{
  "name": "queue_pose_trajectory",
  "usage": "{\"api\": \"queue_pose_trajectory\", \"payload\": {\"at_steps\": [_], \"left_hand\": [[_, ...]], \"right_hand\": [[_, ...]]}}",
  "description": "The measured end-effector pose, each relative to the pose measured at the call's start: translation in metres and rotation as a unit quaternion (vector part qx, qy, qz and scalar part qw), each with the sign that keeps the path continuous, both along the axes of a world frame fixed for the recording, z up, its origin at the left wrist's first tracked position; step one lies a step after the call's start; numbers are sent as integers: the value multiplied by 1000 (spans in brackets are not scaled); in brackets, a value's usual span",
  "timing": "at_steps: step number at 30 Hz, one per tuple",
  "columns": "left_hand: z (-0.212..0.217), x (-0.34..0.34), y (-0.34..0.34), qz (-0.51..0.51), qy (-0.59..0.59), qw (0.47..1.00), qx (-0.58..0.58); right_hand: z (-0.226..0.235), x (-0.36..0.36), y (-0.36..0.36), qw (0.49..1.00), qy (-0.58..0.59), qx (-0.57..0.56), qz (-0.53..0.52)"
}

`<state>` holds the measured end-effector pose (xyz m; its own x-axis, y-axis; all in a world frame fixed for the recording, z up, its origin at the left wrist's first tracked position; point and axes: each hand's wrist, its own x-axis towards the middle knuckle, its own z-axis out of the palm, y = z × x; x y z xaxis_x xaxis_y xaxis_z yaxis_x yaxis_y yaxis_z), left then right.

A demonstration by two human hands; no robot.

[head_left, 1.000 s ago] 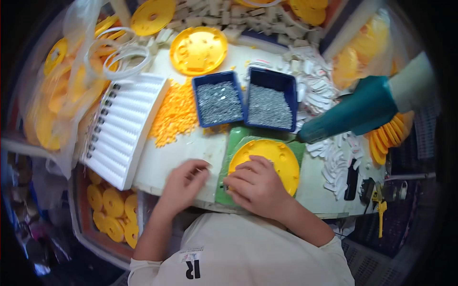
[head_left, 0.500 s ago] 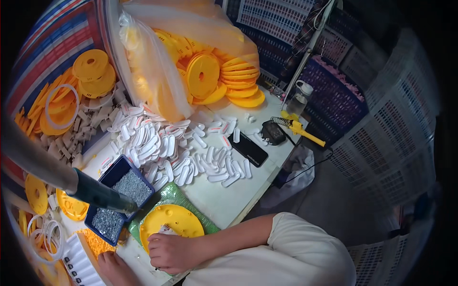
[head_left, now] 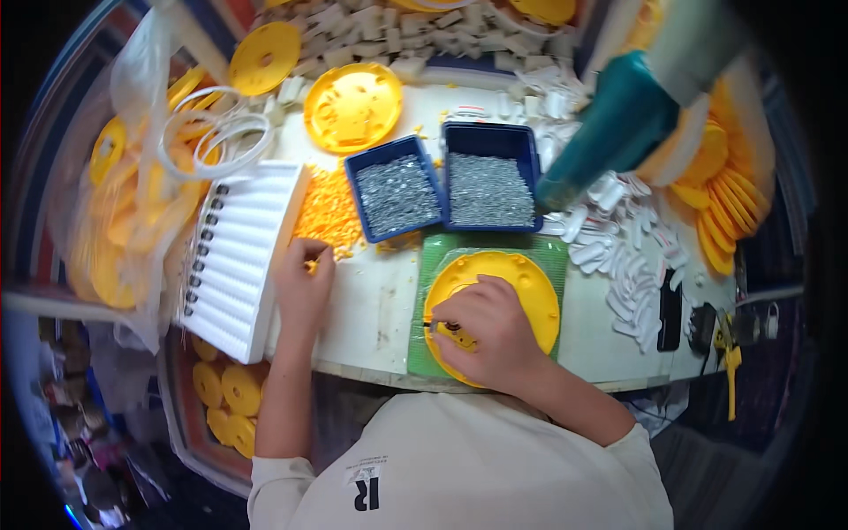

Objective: Assembling small metal pins into yellow plastic toy components using a pneumatic tool and a soldering iron.

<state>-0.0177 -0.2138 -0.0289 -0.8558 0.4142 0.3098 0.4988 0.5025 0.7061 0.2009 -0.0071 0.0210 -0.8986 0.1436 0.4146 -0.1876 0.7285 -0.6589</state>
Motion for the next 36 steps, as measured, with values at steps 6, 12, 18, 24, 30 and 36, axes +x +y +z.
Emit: {"api": "queue_pose_trajectory", "payload": {"at_steps": [6, 12, 18, 24, 30, 36], "left_hand": [[4, 15, -5, 23, -67, 997, 17], [4, 32, -2, 1, -166, 982, 92], [13, 86, 6, -93, -395, 906, 125], [8, 104, 9, -122, -422, 884, 161], [13, 102, 9, -137, -465, 855, 183], [22, 108, 12, -116, -497, 834, 208]], "right_hand": [[0, -5, -3, 1000, 7, 5, 21], [3, -7, -2, 1000, -2, 16, 23], [5, -7, -1, 999, -16, 23, 23], [6, -4, -1, 1000, -19, 13, 18], [7, -4, -1, 999, -11, 30, 16], [6, -4, -1, 999, -1, 33, 21]]}}
